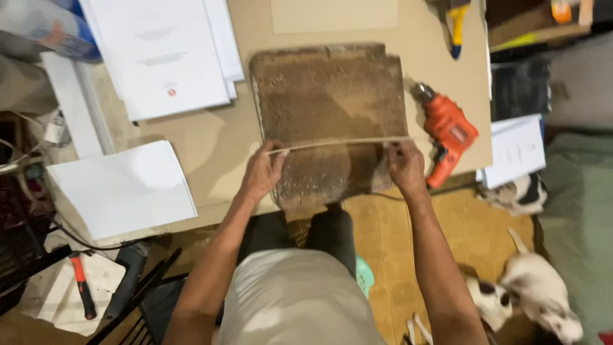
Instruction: The person aligns a stack of paper with cardboard sheets in a frame and uses a drill to create holes through the stack.
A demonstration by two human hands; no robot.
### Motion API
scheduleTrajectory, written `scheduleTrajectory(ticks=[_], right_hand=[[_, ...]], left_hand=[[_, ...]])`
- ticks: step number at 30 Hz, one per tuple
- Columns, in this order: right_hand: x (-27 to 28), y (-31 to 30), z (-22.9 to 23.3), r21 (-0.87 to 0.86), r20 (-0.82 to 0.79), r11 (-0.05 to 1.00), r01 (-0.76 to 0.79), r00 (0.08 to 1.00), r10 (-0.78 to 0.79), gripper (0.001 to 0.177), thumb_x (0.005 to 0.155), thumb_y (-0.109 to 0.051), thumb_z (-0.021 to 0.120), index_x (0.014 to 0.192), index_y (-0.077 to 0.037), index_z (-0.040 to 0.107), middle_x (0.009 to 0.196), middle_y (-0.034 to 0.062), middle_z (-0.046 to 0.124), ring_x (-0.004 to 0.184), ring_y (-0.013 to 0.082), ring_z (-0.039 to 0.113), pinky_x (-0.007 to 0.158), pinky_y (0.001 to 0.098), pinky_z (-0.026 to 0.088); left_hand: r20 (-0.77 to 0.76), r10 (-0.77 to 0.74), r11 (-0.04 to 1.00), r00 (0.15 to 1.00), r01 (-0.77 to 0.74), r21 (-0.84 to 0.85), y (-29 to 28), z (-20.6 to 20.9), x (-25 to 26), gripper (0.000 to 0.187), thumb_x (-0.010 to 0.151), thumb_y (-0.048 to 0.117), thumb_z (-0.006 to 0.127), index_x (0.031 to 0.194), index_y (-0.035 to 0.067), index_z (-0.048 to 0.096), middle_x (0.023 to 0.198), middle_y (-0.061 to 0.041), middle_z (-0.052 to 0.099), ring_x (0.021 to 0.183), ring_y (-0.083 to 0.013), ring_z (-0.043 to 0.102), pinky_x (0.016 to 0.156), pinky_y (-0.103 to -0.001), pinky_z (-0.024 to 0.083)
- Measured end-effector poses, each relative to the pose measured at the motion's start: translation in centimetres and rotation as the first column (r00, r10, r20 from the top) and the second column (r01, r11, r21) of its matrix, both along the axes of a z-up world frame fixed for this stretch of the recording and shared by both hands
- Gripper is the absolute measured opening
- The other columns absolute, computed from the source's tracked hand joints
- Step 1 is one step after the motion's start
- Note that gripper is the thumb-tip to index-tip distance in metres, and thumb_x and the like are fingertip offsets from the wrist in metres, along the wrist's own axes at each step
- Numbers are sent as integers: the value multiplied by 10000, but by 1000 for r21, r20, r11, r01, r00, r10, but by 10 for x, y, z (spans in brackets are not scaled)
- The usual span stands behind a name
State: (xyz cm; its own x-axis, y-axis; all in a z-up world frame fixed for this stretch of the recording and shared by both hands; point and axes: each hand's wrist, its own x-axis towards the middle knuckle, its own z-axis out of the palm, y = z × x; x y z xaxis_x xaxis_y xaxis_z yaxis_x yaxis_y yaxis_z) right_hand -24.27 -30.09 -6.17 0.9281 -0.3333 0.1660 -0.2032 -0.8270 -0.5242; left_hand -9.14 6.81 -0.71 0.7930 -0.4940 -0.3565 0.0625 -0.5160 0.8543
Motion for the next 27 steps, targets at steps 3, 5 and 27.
scheduleTrajectory(ticks=[3,5,27], right_hand=[[16,19,27,135,-70,978,159,986,-150,163,981,-221,790,1013,-83,709,884,155,701,838,389,712,697,452,589],[30,32,37,211,-13,951,227,973,-229,233,973,-154,759,1170,-68,670,962,187,691,874,363,704,753,447,583],[-327,-248,-76,574,-623,-26,819,416,-662,141,990,-305,700,991,-165,722,952,17,710,816,151,679,685,303,525]], left_hand=[[-167,176,984,970,-175,23,-2,39,2,323,997,318,681,1205,107,553,1164,-233,724,1089,-388,716,944,-518,579],[-173,186,982,967,-186,17,-4,-36,17,348,981,322,711,1217,116,560,1145,-180,735,1047,-336,723,893,-463,573],[-83,-232,843,969,243,480,-166,7,-162,319,929,443,650,973,143,746,750,-62,726,649,-205,646,716,-356,517]])
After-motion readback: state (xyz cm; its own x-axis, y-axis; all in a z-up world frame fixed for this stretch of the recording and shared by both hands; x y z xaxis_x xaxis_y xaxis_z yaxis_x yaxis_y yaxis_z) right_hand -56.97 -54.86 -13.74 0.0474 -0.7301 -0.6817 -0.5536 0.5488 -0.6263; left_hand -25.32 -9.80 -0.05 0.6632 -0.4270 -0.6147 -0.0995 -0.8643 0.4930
